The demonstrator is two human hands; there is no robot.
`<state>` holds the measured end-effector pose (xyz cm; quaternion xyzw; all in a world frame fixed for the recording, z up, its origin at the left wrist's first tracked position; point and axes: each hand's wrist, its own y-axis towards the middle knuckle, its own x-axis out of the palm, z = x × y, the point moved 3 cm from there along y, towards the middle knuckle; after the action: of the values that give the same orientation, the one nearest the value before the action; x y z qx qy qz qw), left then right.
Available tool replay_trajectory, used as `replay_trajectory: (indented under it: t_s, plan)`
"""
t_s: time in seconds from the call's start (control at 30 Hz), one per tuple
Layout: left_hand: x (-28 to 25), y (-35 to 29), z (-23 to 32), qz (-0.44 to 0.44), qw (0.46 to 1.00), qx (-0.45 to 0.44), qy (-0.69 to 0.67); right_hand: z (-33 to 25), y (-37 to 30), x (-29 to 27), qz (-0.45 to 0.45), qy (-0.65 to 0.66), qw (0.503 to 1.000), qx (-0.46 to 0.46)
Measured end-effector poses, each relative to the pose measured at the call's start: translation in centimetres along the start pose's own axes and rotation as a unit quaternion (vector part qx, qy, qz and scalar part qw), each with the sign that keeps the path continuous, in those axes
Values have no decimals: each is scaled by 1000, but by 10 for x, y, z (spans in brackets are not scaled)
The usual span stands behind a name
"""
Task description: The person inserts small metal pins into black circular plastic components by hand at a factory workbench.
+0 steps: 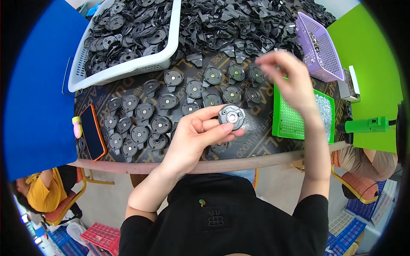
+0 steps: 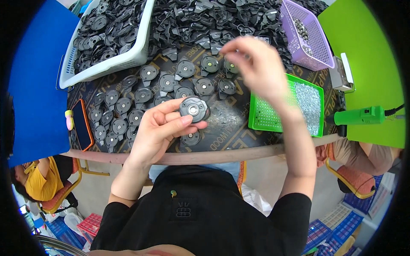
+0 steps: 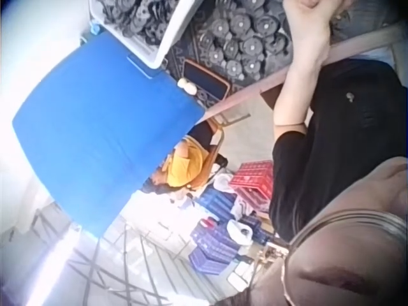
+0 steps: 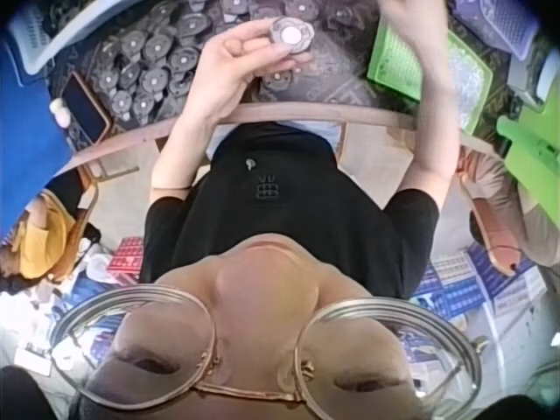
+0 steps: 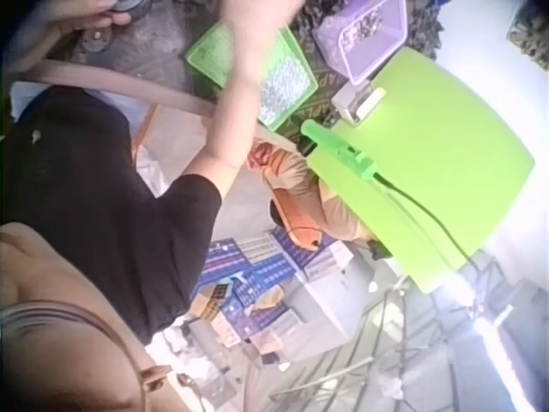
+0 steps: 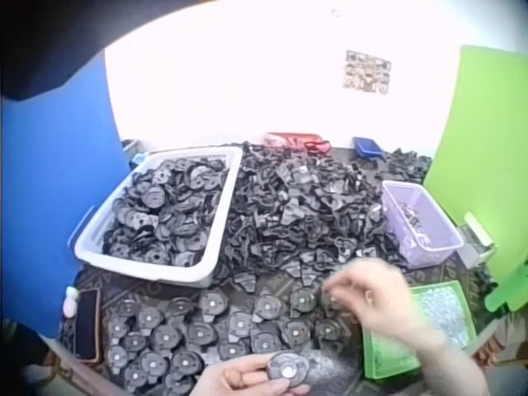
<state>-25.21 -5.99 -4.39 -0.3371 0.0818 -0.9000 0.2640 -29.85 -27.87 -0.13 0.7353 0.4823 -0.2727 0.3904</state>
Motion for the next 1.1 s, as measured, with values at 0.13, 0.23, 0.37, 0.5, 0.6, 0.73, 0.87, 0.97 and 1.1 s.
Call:
replay_trajectory:
  t_s: [0.13,0.23,0.37,0.5,0.6,0.73,0.87,0.97,1.1]
  plan:
    - [-2,0,2,8,999,11,44,56,42,-3,-125,-206,965,-104]
    - [-4,-4,2,14,998,11,64,70,57,9,-189,-250,944,-105]
    - [-7,-5,5,3,1000,-1,16,73,62,20,-203,-294,927,-112]
    - [-9,-6,8,-11,999,14,-27,67,61,24,-154,-287,931,-167]
    - [-8,-6,11,-23,998,6,-52,65,65,30,-179,-287,927,-166]
    - [-7,-6,10,-19,997,-5,-72,58,73,35,-229,-317,909,-143]
    - [-6,-6,11,-7,998,2,-60,62,74,41,-195,-313,918,-144]
    - [-7,-6,10,-2,998,2,-60,72,77,41,-182,-275,936,-125]
    - [-11,-4,7,17,993,-21,-117,79,76,34,-155,-230,955,-108]
